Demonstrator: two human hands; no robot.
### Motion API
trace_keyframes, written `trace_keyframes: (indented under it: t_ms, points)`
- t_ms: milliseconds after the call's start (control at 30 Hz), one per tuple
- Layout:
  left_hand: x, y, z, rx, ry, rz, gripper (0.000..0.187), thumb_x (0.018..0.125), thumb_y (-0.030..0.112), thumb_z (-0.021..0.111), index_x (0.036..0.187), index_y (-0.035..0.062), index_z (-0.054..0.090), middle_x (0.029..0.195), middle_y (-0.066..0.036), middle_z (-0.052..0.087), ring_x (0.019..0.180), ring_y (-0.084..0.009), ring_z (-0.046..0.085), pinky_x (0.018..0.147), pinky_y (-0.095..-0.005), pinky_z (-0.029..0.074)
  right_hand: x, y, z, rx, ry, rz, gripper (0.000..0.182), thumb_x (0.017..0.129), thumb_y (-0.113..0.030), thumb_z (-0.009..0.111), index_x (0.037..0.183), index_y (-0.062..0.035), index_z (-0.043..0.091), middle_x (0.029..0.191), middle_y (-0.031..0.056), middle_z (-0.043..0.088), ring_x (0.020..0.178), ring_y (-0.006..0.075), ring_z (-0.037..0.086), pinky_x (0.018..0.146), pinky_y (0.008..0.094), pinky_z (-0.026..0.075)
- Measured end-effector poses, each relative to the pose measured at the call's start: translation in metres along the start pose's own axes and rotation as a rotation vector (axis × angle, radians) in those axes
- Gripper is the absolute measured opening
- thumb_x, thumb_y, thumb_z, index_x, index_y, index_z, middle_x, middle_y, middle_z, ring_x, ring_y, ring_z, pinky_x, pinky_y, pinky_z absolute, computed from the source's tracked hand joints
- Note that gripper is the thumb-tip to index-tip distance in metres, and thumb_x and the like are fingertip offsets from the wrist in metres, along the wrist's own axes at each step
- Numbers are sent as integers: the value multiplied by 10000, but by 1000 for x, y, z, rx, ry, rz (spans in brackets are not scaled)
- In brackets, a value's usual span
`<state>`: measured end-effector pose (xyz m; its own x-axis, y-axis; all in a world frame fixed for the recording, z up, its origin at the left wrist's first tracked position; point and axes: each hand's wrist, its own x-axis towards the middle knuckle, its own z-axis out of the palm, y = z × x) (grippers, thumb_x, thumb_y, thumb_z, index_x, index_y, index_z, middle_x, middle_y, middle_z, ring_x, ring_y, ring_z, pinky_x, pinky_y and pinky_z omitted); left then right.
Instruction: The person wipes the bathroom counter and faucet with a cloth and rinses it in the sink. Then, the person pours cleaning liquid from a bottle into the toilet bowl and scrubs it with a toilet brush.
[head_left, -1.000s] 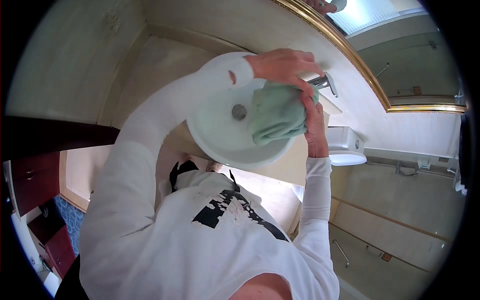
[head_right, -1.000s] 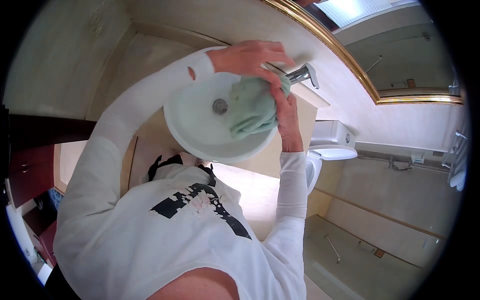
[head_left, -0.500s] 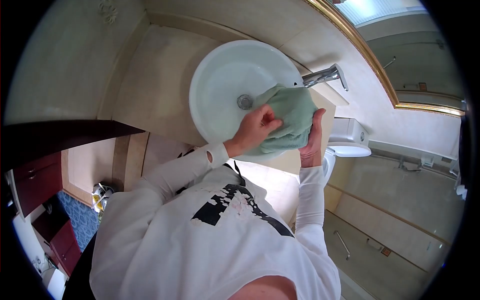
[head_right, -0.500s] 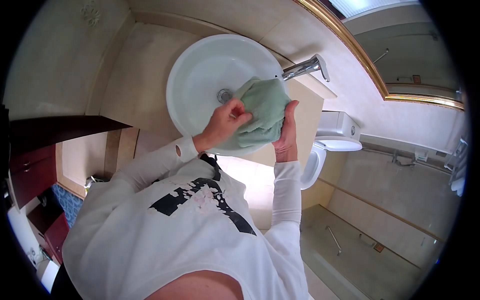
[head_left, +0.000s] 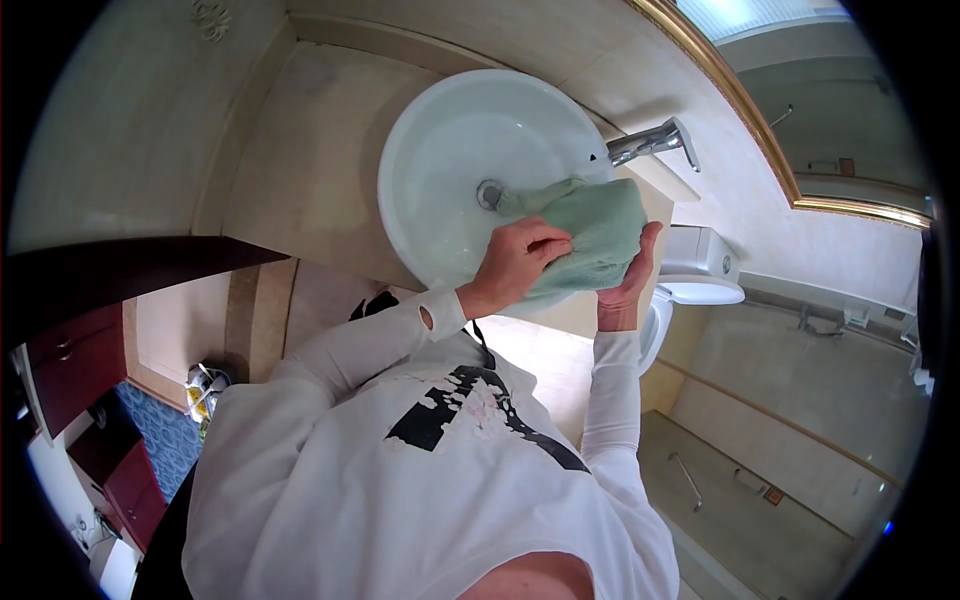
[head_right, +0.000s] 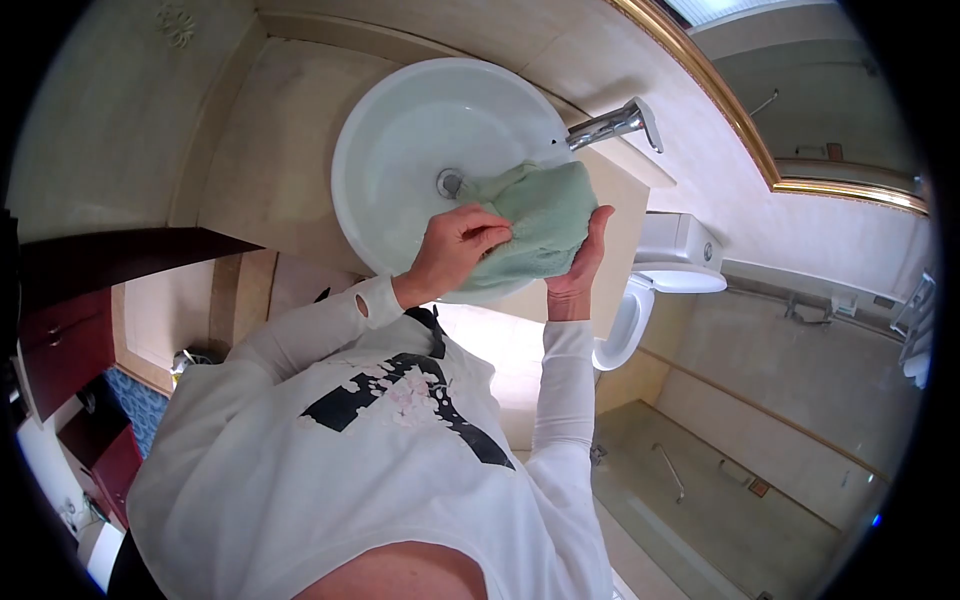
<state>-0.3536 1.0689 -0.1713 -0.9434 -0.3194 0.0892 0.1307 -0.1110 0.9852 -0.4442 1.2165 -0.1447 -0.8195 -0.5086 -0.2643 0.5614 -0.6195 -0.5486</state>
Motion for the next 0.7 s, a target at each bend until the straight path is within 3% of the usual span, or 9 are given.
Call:
trace_keyframes:
  t_ms: [133,233,367,433,533,700]
  points:
    - [-4,1,2,-302,-28,-197,118,800,62,621,857,-41,632,731,-41,571,547,-86,524,516,-206,429,-1,0,-5,-7,-52,2,540,895,-475,395,1196,-33,472,1112,122,569,978,278,565,852,410,461]
    - [-4,1,1,-325,-30,-253,115,812,67,610,842,-44,627,731,-34,570,558,-80,526,525,-204,440,-1,0,-6,5,-45,4,542,897,-473,393,1199,-30,471,1123,122,565,984,278,563,858,408,458]
    - [-3,-2,-4,-233,-51,-259,103,823,70,594,839,-26,627,724,-32,566,562,-78,520,527,-205,435,-1,1,-11,71,-32,15,554,898,-474,390,1216,-25,455,1164,124,543,1020,281,546,882,413,443]
    - [-4,-6,-5,-117,-15,-69,105,834,90,582,831,-9,617,699,-28,562,574,-75,516,531,-200,426,0,1,-13,97,-30,15,557,898,-474,390,1220,-24,450,1173,126,537,1031,285,540,888,419,438]
    - [-3,-2,-11,-164,39,-198,127,838,104,570,825,-18,604,656,-29,550,568,-88,510,523,-233,418,1,-2,-16,105,-49,23,560,899,-475,387,1226,-24,443,1183,131,529,1045,294,532,898,431,430]
    - [4,-9,-27,-283,31,-245,135,862,135,544,854,8,588,653,-16,537,589,-80,500,545,-220,411,0,-4,-22,67,-28,-2,560,902,-477,375,1230,-27,439,1182,137,527,1049,302,529,899,444,427]
